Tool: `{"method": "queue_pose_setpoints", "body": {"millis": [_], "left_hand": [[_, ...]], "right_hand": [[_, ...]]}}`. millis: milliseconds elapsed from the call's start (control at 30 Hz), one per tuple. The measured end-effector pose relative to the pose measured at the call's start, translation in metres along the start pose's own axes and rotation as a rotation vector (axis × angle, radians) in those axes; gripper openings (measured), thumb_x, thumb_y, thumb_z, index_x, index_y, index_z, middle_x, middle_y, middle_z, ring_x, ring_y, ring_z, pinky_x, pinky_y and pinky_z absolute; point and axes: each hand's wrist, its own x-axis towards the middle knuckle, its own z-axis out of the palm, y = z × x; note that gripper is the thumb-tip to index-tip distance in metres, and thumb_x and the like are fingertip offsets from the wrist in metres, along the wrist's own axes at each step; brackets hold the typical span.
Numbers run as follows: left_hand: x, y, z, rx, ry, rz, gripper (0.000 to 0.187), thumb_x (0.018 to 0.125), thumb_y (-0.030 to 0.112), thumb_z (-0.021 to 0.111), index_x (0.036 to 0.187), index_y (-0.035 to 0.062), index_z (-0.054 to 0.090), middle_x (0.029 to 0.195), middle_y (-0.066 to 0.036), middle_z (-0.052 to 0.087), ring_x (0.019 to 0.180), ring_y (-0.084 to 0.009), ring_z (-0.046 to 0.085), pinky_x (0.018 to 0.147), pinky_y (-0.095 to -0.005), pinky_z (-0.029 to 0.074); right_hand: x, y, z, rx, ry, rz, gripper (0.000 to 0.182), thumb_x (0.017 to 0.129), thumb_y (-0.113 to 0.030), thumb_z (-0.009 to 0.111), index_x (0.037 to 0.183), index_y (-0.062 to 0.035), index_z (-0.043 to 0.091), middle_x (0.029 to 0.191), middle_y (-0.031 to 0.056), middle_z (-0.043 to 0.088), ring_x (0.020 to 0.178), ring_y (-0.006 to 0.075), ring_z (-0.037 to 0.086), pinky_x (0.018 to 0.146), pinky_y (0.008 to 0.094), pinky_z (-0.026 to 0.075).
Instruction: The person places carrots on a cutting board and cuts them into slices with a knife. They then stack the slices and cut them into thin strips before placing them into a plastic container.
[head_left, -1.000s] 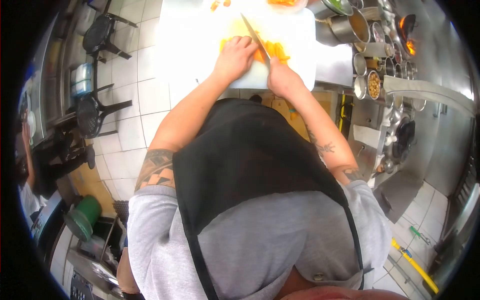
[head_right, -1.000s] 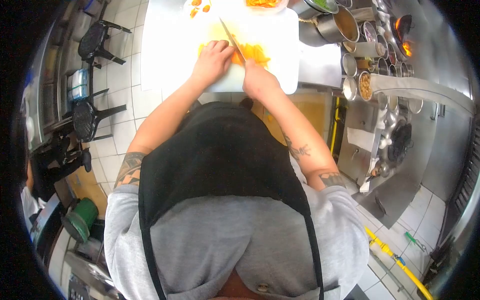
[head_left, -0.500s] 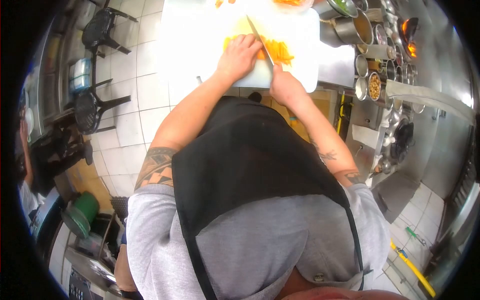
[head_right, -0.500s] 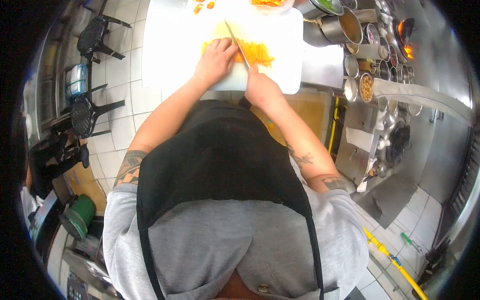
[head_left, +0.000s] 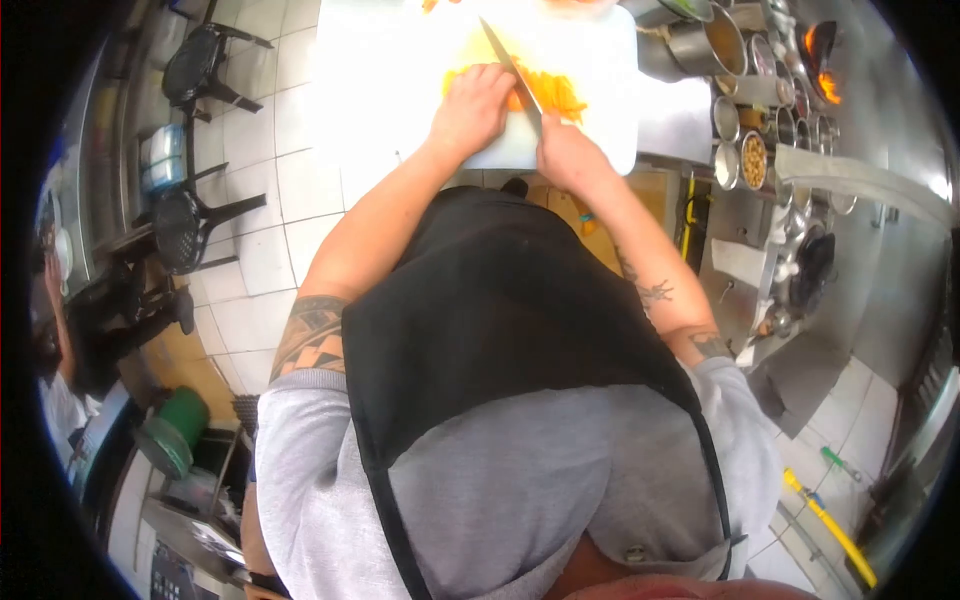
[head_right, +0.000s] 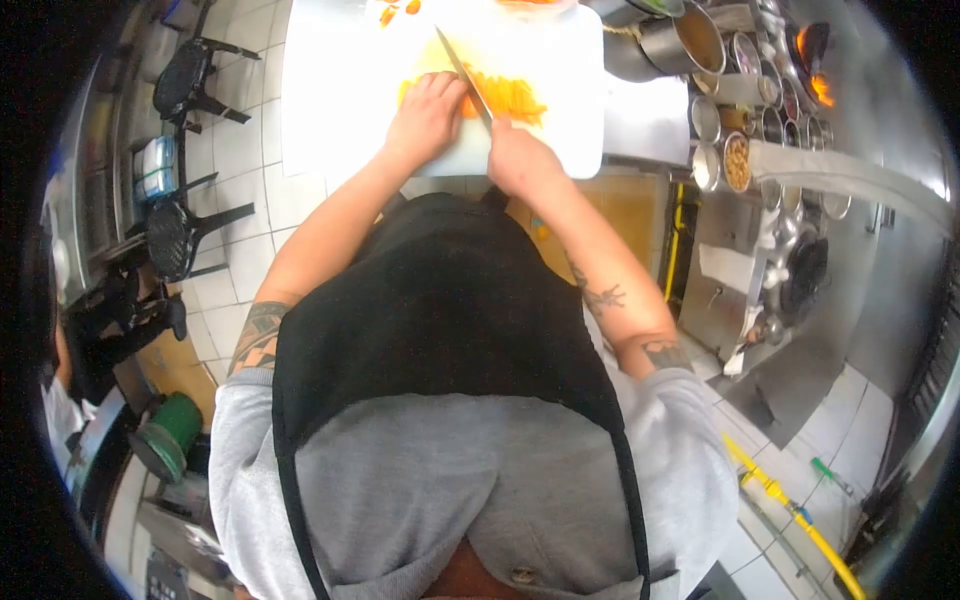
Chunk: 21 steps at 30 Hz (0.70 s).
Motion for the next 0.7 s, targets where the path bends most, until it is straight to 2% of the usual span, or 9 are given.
{"method": "queue_pose_setpoints", "body": {"millis": [133,233,367,467,567,700], "left_hand": [[0.007,0.000,0.002,-0.005,0.006,-0.003,0.025,0.088,0.010,0.062,0.113,0.0079,0.064,0.112,-0.009,0.064,0.112,-0.0308,0.060,0.094,-0.0449,0.049],[0.007,0.001,0.000,-0.023,0.027,0.001,0.025,0.088,0.009,0.063,0.113,0.0075,0.065,0.111,-0.008,0.064,0.111,-0.0312,0.061,0.094,-0.0448,0.049],[0.006,0.000,-0.004,-0.018,-0.013,0.009,0.025,0.088,0.008,0.064,0.113,0.0069,0.065,0.114,-0.010,0.064,0.112,-0.0325,0.060,0.095,-0.0446,0.049],[0.004,-0.008,-0.010,-0.111,0.090,0.039,0.027,0.087,0.006,0.066,0.113,0.0068,0.065,0.118,-0.012,0.064,0.114,-0.0341,0.060,0.097,-0.0456,0.050],[0.002,-0.014,-0.023,-0.103,0.060,-0.016,0.028,0.086,0.005,0.066,0.114,0.0064,0.065,0.119,-0.013,0.063,0.115,-0.0352,0.059,0.099,-0.0462,0.051],[0.002,-0.021,-0.014,-0.052,-0.015,0.042,0.028,0.086,0.006,0.067,0.114,0.0056,0.067,0.119,-0.013,0.063,0.115,-0.0351,0.059,0.100,-0.0451,0.051]], "right_hand": [[-0.027,-0.007,-0.016,0.010,-0.057,0.022,0.028,0.097,-0.007,0.045,0.120,0.0082,0.052,0.096,0.0340,0.072,0.095,0.0482,0.072,0.086,0.0560,0.057],[-0.008,0.011,0.036,0.047,0.099,-0.011,0.024,0.102,-0.014,0.048,0.112,0.0083,0.048,0.085,0.0347,0.069,0.084,0.0523,0.069,0.079,0.0590,0.055],[0.003,0.014,0.033,0.081,0.085,0.003,0.026,0.104,-0.018,0.049,0.112,0.0069,0.047,0.085,0.0340,0.069,0.084,0.0524,0.069,0.078,0.0593,0.055],[0.007,0.015,0.028,0.094,0.084,-0.004,0.027,0.104,-0.019,0.049,0.112,0.0059,0.047,0.084,0.0333,0.069,0.083,0.0518,0.069,0.078,0.0596,0.055],[0.005,0.013,0.029,0.093,0.094,-0.001,0.027,0.104,-0.020,0.049,0.113,0.0054,0.047,0.084,0.0330,0.069,0.083,0.0513,0.069,0.078,0.0595,0.055],[0.006,0.011,0.029,0.063,0.113,-0.011,0.027,0.104,-0.020,0.049,0.113,0.0052,0.048,0.086,0.0326,0.070,0.083,0.0509,0.069,0.079,0.0593,0.055]]}}
